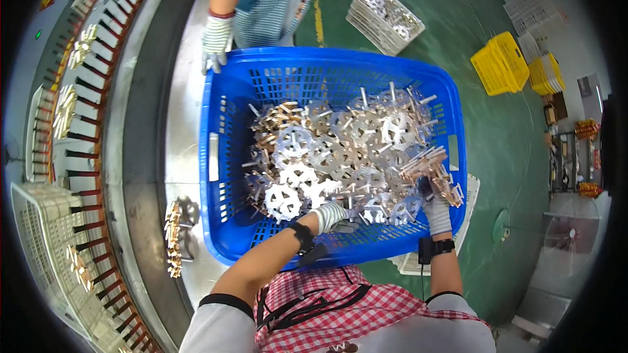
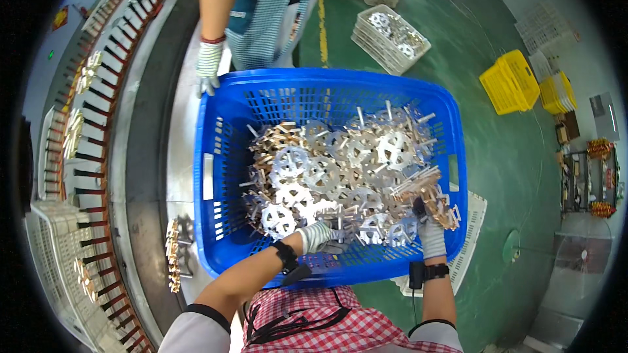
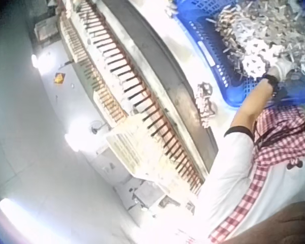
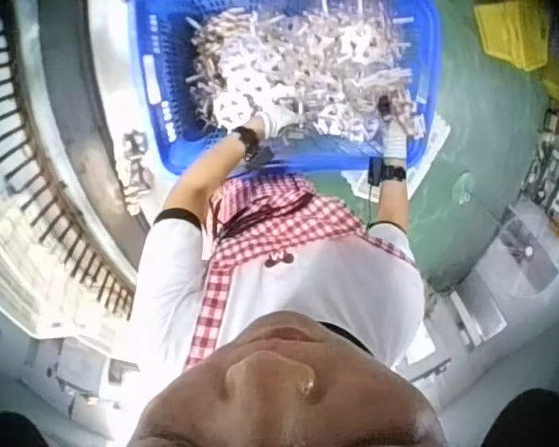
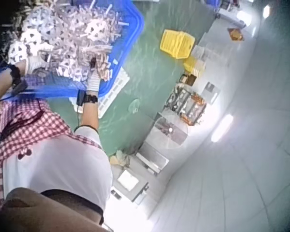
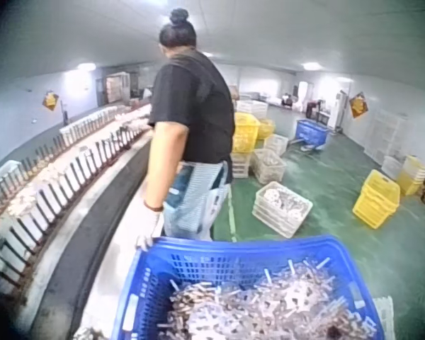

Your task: The person picks up white plastic star-shaped components from a blue basket and places them onto vertical pegs on a conveyor belt. The person handles the components by hand, arranging them in a line on the belt.

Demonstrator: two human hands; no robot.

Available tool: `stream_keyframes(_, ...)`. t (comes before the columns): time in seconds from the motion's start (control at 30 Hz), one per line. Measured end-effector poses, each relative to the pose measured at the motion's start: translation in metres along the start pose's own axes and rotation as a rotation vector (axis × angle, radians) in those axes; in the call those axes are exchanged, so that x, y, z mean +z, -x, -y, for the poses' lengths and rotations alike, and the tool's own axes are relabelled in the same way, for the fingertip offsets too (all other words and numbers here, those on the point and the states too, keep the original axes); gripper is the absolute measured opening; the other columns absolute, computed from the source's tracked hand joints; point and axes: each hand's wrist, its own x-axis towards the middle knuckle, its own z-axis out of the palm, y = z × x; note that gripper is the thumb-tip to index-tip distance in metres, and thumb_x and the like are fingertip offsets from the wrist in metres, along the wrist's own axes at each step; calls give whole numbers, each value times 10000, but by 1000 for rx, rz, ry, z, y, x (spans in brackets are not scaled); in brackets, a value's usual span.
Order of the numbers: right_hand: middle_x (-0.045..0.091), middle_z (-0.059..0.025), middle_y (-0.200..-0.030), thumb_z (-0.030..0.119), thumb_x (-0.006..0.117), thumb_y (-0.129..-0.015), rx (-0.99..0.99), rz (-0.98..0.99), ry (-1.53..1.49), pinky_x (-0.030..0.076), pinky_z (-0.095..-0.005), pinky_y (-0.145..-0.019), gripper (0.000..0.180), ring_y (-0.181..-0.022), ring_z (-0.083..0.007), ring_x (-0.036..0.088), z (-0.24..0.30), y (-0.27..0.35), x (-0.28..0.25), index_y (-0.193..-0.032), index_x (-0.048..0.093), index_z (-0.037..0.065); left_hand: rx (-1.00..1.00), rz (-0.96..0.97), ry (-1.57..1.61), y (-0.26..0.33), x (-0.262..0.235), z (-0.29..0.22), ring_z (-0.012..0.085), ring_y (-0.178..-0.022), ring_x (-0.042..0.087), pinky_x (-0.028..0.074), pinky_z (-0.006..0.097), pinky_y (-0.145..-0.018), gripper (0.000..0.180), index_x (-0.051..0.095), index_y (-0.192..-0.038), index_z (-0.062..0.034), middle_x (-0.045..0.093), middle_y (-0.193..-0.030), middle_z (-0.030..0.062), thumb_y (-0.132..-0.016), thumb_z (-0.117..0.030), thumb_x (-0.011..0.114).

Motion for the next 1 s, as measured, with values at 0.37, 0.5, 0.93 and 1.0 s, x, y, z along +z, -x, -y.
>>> stream_keyframes(0.37,558,-58,-1216,213,582,-876,-693,335,536,444,-320,-965,409,-1134,-169,522,318,49,229,-1235,465,56,1087,-1352,-1759,282,-46,26,495,-1290,329,121,622,-1108,340,461,-1227,2,270,-1408,358,-916,-137,456)
stream_keyframes(0.5,588,-79,-1139,169,557,-847,-1087,318,662,463,-358,-922,388,-1081,-223,548,385,89,293,-1211,481,56,901,-1590,-1603,369,-31,72,436,-1261,402,142,686,-1043,638,487,-1307,-32,471,-1329,256,-773,-325,674)
stream_keyframes(0.93,499,-98,-1279,182,653,-810,-487,785,-483,396,-388,-1009,588,-1195,-241,474,425,190,372,-1314,373,65,499,-3162,-792,574,-18,297,362,-1239,408,291,512,-1092,692,337,-1379,-78,387,-1357,179,-828,-318,682)
stream_keyframes(1.0,485,-101,-1300,184,668,-805,-439,852,-506,386,-393,-1023,622,-1213,-244,463,416,197,366,-1330,356,67,-819,-3228,-346,636,-58,399,328,-1217,443,348,518,-1034,500,447,-1312,-78,485,-1286,148,-877,-274,596)
